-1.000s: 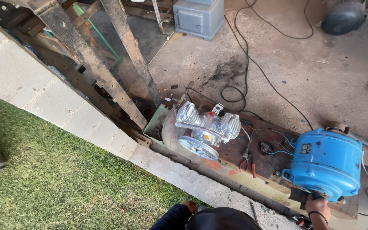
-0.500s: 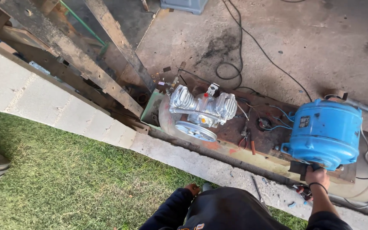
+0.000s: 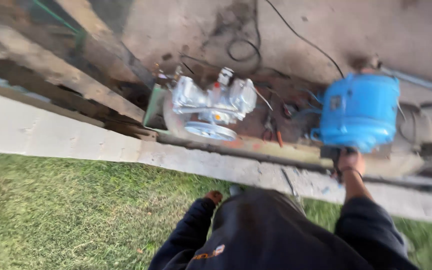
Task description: The person kneels beside an air compressor motor on a workbench, uses pliers to connect and secure electrical wires to the compressor's terminals, then attaches a power plug and reaches to operate the compressor at the end.
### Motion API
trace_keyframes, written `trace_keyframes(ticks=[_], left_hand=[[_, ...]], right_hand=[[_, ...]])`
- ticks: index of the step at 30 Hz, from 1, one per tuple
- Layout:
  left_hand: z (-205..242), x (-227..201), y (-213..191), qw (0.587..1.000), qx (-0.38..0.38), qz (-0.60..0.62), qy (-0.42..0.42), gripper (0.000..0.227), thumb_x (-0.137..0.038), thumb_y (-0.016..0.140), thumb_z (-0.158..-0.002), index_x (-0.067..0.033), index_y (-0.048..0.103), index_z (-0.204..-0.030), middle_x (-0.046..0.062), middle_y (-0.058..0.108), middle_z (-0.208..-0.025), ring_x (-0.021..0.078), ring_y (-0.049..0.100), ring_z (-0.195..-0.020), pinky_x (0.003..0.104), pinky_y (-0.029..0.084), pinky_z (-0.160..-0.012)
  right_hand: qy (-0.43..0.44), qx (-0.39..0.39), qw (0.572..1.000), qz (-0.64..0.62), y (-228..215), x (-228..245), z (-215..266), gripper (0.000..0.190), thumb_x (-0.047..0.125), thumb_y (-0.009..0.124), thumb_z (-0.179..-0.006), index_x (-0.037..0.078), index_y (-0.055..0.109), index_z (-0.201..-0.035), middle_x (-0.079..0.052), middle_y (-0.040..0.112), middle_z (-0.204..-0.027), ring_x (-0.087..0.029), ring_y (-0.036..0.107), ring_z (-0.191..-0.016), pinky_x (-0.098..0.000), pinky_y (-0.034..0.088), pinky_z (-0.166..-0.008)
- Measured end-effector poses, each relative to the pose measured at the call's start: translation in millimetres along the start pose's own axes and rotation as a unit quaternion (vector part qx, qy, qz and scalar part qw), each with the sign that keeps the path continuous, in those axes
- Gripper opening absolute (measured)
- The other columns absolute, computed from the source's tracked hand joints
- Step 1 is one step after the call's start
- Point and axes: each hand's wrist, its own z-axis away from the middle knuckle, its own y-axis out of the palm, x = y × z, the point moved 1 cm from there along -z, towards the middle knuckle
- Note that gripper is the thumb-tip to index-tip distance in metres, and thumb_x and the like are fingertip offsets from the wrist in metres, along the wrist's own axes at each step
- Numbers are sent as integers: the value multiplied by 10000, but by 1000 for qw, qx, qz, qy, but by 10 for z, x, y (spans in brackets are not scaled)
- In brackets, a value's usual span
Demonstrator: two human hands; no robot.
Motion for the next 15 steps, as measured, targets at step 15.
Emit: trace_keyframes(ticks=[15], left_hand=[[160,304,-95,996,58,58,-31,377,-344,647,-990,-86,680,-1264,141,754,-1020,230,662,-788,370,530,-646]], right_hand=[[40,-27,995,-83,-205,118,311,498,447,648,-980,-38,599,-1080,-332,687,-1028,-502,657,-986,-572,512,-861]])
